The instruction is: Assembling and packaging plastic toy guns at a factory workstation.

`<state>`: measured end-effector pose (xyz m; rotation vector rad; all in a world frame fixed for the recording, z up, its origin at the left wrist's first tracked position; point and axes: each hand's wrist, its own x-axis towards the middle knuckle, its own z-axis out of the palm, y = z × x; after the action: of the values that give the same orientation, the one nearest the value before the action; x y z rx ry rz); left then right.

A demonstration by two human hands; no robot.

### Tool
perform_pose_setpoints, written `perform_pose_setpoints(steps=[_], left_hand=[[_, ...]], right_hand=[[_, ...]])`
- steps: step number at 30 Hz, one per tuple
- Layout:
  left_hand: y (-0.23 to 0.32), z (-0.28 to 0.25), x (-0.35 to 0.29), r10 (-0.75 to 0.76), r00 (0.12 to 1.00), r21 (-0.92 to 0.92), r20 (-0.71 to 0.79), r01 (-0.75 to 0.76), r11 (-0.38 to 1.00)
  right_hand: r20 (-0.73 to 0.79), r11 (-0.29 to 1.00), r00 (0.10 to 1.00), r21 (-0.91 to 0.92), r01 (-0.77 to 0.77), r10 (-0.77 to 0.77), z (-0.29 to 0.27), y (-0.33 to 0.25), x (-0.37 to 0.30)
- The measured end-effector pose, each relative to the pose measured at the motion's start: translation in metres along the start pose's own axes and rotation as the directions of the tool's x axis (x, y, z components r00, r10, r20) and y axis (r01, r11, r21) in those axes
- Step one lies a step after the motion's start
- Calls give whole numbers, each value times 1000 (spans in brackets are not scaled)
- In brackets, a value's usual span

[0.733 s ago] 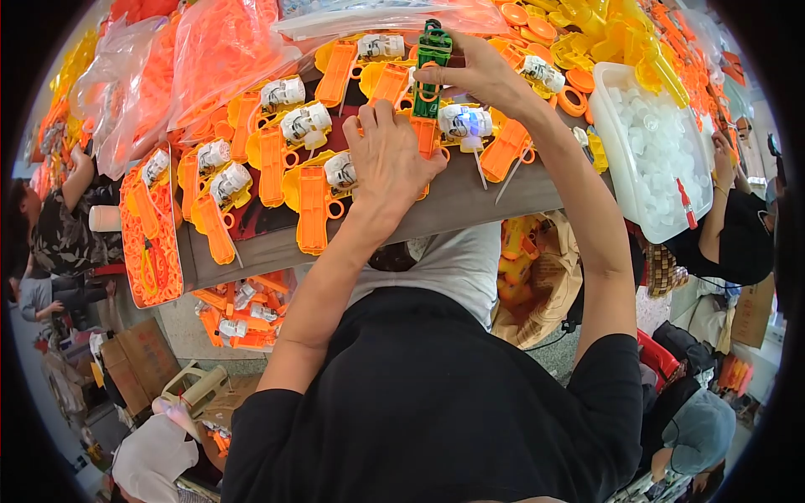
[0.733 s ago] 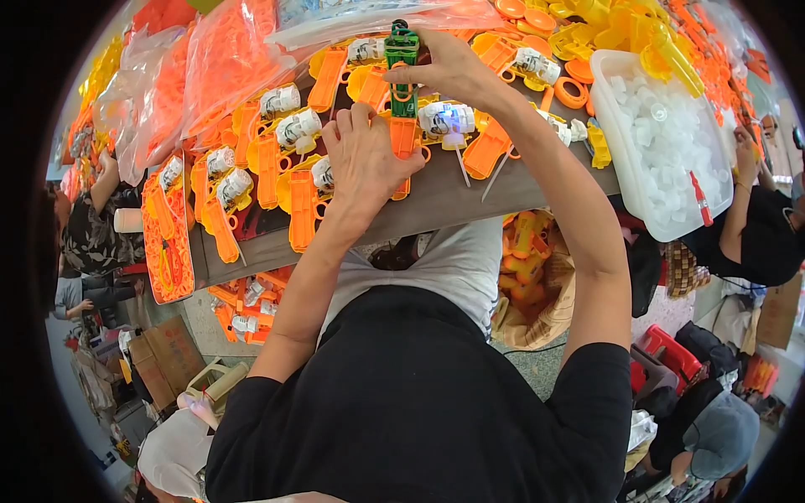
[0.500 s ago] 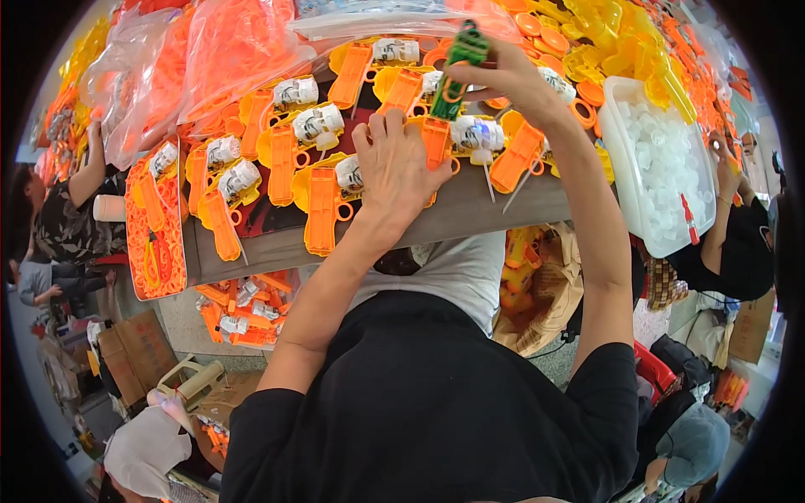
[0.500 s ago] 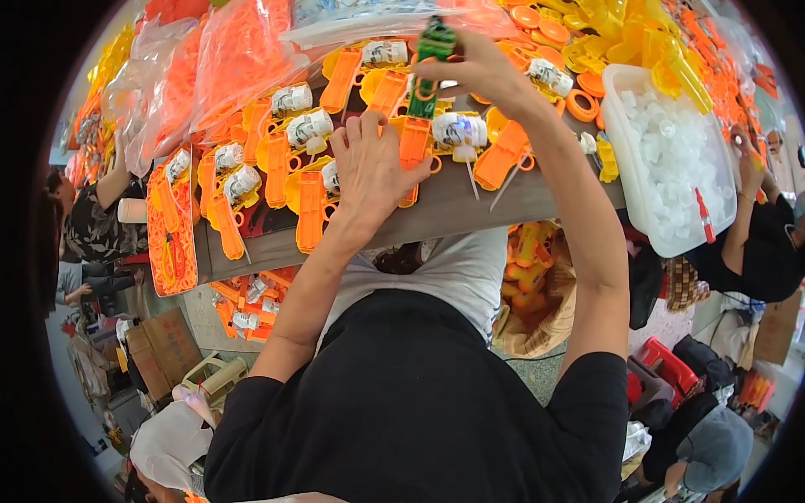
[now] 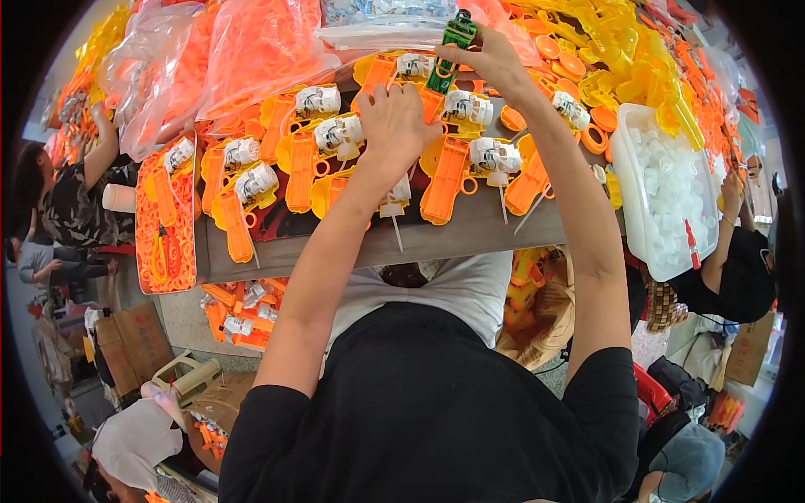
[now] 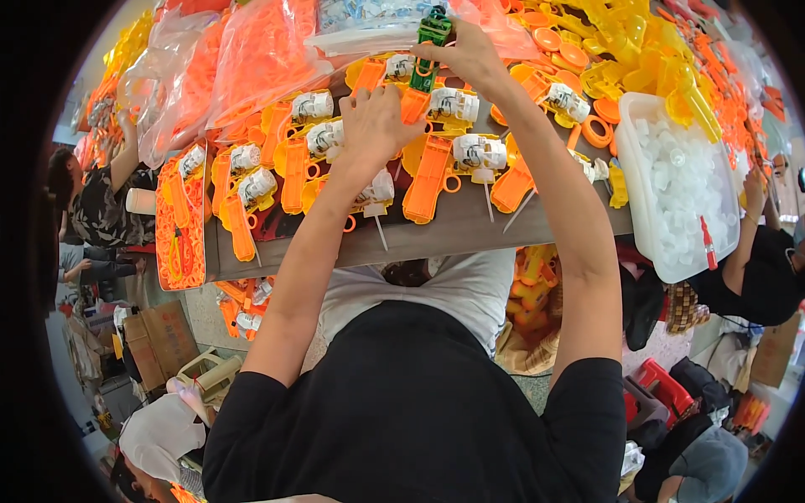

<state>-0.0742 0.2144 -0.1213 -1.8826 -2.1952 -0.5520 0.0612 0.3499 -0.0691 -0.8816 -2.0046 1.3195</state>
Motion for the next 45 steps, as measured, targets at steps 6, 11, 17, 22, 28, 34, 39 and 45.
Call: perform_pose_setpoints(steps=[6, 11, 17, 22, 28, 34, 39, 45], left_hand=[[0, -5, 6, 78, 997, 29, -6, -78, 997], [3, -6, 6, 60, 998, 27, 10, -61, 998], [2, -5, 6, 73, 997, 29, -35, -72, 997], [-9, -17, 7, -31, 997, -51, 77, 35, 998], [-65, -10, 20, -95, 980, 19, -177, 100, 995], [-76, 24, 36, -111, 985, 41, -135, 118, 992], [-64, 22, 41, -102, 993, 71, -61, 106, 992], [-71, 21, 38, -41, 977, 32, -209, 49, 998]], right_hand=[[48, 999, 999, -25, 20, -19, 3, 6, 7], [25, 997, 998, -53, 64, -62, 6, 11, 13], [14, 993, 993, -10, 117, -117, 6, 16, 17], [41, 994, 998, 101, 36, -41, -1, -3, 5], [-40, 959, 999, 284, 22, -11, 8, -27, 24], [4, 970, 1000, 243, 20, -22, 51, -32, 61], [1, 992, 994, -51, 113, -113, 48, 3, 98], [72, 971, 986, -177, 159, -148, 49, 8, 108]])
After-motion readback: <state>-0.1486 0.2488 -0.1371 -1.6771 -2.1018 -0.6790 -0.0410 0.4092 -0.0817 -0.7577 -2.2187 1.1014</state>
